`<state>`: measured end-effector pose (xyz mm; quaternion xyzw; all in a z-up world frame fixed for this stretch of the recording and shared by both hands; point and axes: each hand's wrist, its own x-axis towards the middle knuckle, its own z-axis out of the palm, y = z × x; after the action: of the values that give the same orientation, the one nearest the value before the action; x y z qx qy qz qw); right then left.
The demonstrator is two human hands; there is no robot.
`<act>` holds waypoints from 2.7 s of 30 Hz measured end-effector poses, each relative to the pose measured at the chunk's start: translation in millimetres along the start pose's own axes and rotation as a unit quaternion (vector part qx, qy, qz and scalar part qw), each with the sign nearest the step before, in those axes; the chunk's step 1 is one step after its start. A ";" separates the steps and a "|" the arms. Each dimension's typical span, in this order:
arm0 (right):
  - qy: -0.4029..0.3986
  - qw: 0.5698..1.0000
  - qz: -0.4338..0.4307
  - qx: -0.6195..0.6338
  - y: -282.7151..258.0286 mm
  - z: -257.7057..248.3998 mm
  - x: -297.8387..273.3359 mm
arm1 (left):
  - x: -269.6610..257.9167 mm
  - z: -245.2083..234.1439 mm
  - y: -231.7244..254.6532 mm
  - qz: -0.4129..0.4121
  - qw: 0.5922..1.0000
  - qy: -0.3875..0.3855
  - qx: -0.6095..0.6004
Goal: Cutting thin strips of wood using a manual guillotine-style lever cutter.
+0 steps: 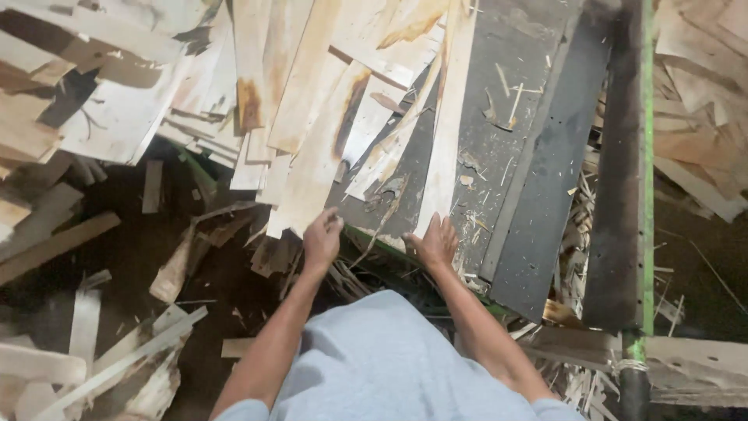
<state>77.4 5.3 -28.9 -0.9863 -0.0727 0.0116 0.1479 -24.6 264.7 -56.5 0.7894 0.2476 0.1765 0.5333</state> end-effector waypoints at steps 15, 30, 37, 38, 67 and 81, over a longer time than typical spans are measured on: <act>-0.031 0.984 0.103 0.144 97.3 36.9 37.9 | -8.5 81.9 38.0 0.044 0.981 -0.188 -0.035; -0.294 0.666 0.106 0.677 49.5 -24.1 -119.7 | 93.2 274.5 44.4 -0.158 0.895 -0.283 -0.305; -0.217 0.686 0.208 0.663 125.9 -64.9 -132.0 | 40.6 120.6 137.3 -0.109 0.907 -0.316 -0.254; -0.178 0.678 0.228 0.676 148.4 -64.4 -138.5 | 22.0 84.9 142.4 -0.152 0.837 -0.332 -0.407; -0.020 0.927 0.289 0.240 262.8 -246.8 -244.4 | 164.8 230.4 154.0 0.204 0.743 -0.382 0.510; -0.079 0.852 0.422 0.299 211.5 -359.5 -214.2 | 138.4 264.6 178.4 0.412 0.688 -0.344 0.489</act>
<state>-88.9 -330.4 253.0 -0.8262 0.3456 0.1718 0.4103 268.0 90.2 13.7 0.9663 -0.2523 -0.0511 -0.0065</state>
